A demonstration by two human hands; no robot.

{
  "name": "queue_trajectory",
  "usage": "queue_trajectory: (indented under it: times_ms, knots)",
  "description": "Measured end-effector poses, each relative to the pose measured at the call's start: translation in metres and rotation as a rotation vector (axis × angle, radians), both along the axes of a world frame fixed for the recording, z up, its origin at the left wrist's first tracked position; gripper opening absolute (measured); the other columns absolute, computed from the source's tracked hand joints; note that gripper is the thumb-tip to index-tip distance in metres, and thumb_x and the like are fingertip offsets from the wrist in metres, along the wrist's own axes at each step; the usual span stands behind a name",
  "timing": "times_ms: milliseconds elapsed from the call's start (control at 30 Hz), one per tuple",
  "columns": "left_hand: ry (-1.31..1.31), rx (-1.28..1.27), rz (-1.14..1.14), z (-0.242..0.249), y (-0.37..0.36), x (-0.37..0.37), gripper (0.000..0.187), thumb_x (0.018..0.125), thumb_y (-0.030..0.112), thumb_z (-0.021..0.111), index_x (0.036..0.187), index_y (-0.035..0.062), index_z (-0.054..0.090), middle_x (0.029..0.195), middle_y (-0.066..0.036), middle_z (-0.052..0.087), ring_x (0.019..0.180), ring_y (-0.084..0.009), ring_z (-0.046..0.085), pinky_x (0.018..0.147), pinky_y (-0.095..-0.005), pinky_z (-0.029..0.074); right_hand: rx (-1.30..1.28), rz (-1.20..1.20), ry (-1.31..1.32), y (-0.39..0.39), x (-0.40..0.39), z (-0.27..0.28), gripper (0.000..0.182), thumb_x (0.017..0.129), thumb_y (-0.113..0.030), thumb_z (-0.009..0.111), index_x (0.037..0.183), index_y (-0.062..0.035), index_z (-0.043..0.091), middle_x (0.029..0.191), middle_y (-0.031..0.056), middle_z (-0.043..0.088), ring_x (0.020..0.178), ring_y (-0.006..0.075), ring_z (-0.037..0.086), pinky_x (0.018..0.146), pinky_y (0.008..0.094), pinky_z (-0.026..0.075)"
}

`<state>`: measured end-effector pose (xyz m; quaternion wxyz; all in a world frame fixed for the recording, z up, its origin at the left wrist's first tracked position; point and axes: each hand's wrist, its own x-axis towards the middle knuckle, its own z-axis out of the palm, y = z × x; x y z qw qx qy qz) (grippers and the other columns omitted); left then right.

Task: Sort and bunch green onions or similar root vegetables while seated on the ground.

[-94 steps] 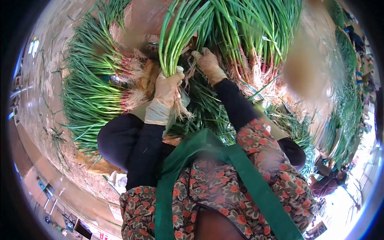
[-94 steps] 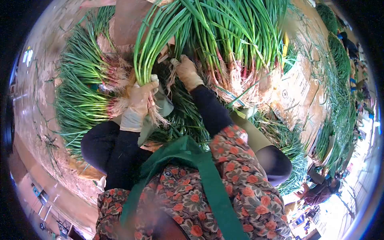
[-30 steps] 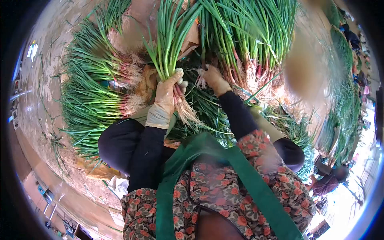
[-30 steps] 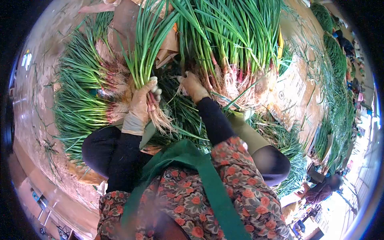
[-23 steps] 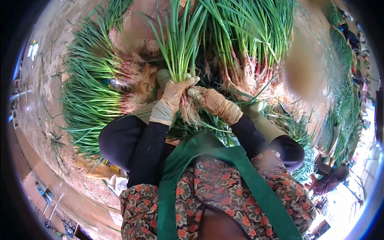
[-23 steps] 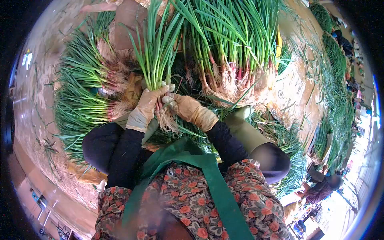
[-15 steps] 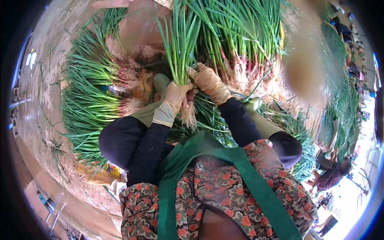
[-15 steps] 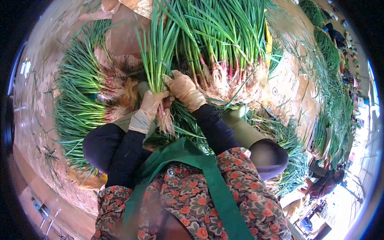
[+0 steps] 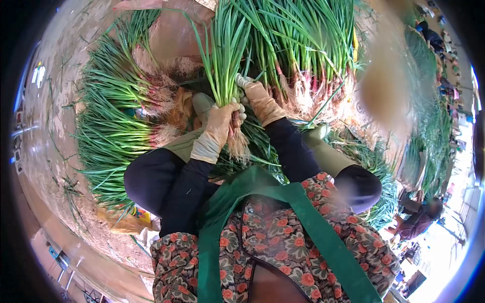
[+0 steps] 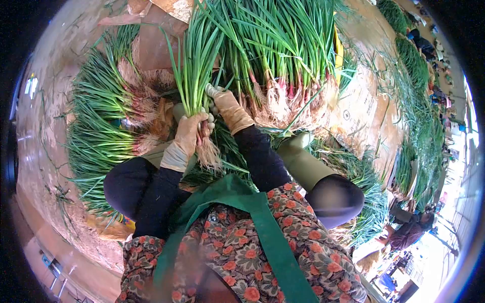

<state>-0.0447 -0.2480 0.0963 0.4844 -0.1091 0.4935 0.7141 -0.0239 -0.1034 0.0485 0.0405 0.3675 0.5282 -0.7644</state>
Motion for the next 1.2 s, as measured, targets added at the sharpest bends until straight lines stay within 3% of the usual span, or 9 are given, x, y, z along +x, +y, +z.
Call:
queue_trajectory:
  times_ms: [133,200,300,533,767,867,933,1033,1200]
  knots:
    - [0.135,0.052,0.074,0.021,0.000,-0.003,0.012,0.081,0.007,0.056,0.092,0.0041,0.055,0.075,-0.007,0.061,0.054,-0.0131,0.058,0.041,-0.0216,0.043,0.775,0.120,-0.195,-0.010,0.011,-0.041,0.037,0.082,-0.033,0.059,0.089,0.0025,0.058,0.071,0.0118,0.062,0.064,0.0229,0.059,0.057,0.0354,0.046]
    - [0.211,-0.011,0.149,0.029,0.002,-0.008,0.011,0.081,0.005,0.055,0.091,0.0025,0.054,0.070,-0.006,0.058,0.051,-0.0116,0.055,0.039,-0.0213,0.041,1.777,1.396,0.123,0.002,0.050,-0.139,0.043,0.082,-0.033,0.056,0.109,0.0014,0.053,0.080,0.0133,0.064,0.067,0.0223,0.061,0.061,0.0349,0.049]
    - [0.127,-0.069,0.146,0.021,-0.004,-0.022,0.008,0.082,0.010,0.055,0.080,0.0025,0.056,0.063,-0.006,0.058,0.049,-0.0115,0.054,0.039,-0.0226,0.041,0.270,1.340,-0.465,-0.008,0.056,-0.017,0.038,0.089,-0.029,0.050,0.120,-0.0077,0.049,0.085,0.0067,0.062,0.071,0.0186,0.060,0.063,0.0311,0.050]
    - [-0.156,0.110,0.025,-0.002,-0.007,-0.028,0.017,0.081,0.018,0.065,0.087,0.0029,0.061,0.066,-0.002,0.059,0.052,-0.0100,0.055,0.045,-0.0216,0.044,1.034,0.415,0.126,0.055,0.014,-0.205,0.027,0.093,-0.032,0.039,0.104,-0.0110,0.051,0.081,0.0075,0.062,0.052,0.0208,0.056,0.050,0.0338,0.048]
    - [0.017,-0.145,-0.029,-0.033,-0.010,-0.025,0.016,0.080,0.015,0.065,0.090,0.0027,0.063,0.074,-0.007,0.064,0.051,-0.0117,0.056,0.041,-0.0225,0.043,0.913,0.657,-0.176,-0.014,0.040,-0.036,0.032,0.084,-0.030,0.055,0.103,-0.0043,0.057,0.094,0.0183,0.062,0.088,0.0353,0.059,0.078,0.0404,0.047]
    - [0.124,-0.211,-0.096,-0.031,-0.005,-0.019,0.016,0.080,0.018,0.065,0.082,0.0028,0.063,0.060,-0.006,0.059,0.037,-0.0104,0.047,0.032,-0.0225,0.034,0.567,0.768,0.245,-0.030,0.074,-0.019,0.028,0.085,-0.027,0.054,0.099,-0.0025,0.058,0.093,0.0187,0.062,0.088,0.0348,0.059,0.079,0.0388,0.047]
    - [0.173,-0.211,-0.118,-0.030,-0.005,-0.016,0.018,0.080,0.020,0.065,0.077,0.0031,0.063,0.055,-0.004,0.056,0.034,-0.0101,0.044,0.030,-0.0224,0.032,1.288,0.846,0.823,0.002,0.062,-0.014,0.025,0.088,-0.020,0.050,0.101,0.0013,0.056,0.089,0.0155,0.063,0.084,0.0279,0.062,0.076,0.0348,0.048]
    - [0.207,-0.229,-0.165,-0.023,0.000,-0.010,0.021,0.080,0.021,0.064,0.067,0.0042,0.061,0.053,-0.004,0.055,0.037,-0.0096,0.046,0.031,-0.0232,0.031,0.274,0.112,0.210,-0.001,0.034,0.029,0.028,0.090,-0.023,0.054,0.101,0.0015,0.056,0.080,0.0091,0.060,0.076,0.0149,0.059,0.066,0.0300,0.048]
    - [0.197,-0.130,-0.046,-0.023,0.002,0.000,0.010,0.078,0.013,0.064,0.074,0.0042,0.060,0.060,-0.003,0.058,0.048,-0.0097,0.051,0.044,-0.0231,0.042,0.453,0.087,0.067,-0.008,0.021,-0.004,0.023,0.088,-0.024,0.057,0.097,-0.0027,0.055,0.070,0.0023,0.056,0.052,0.0127,0.050,0.048,0.0277,0.044]
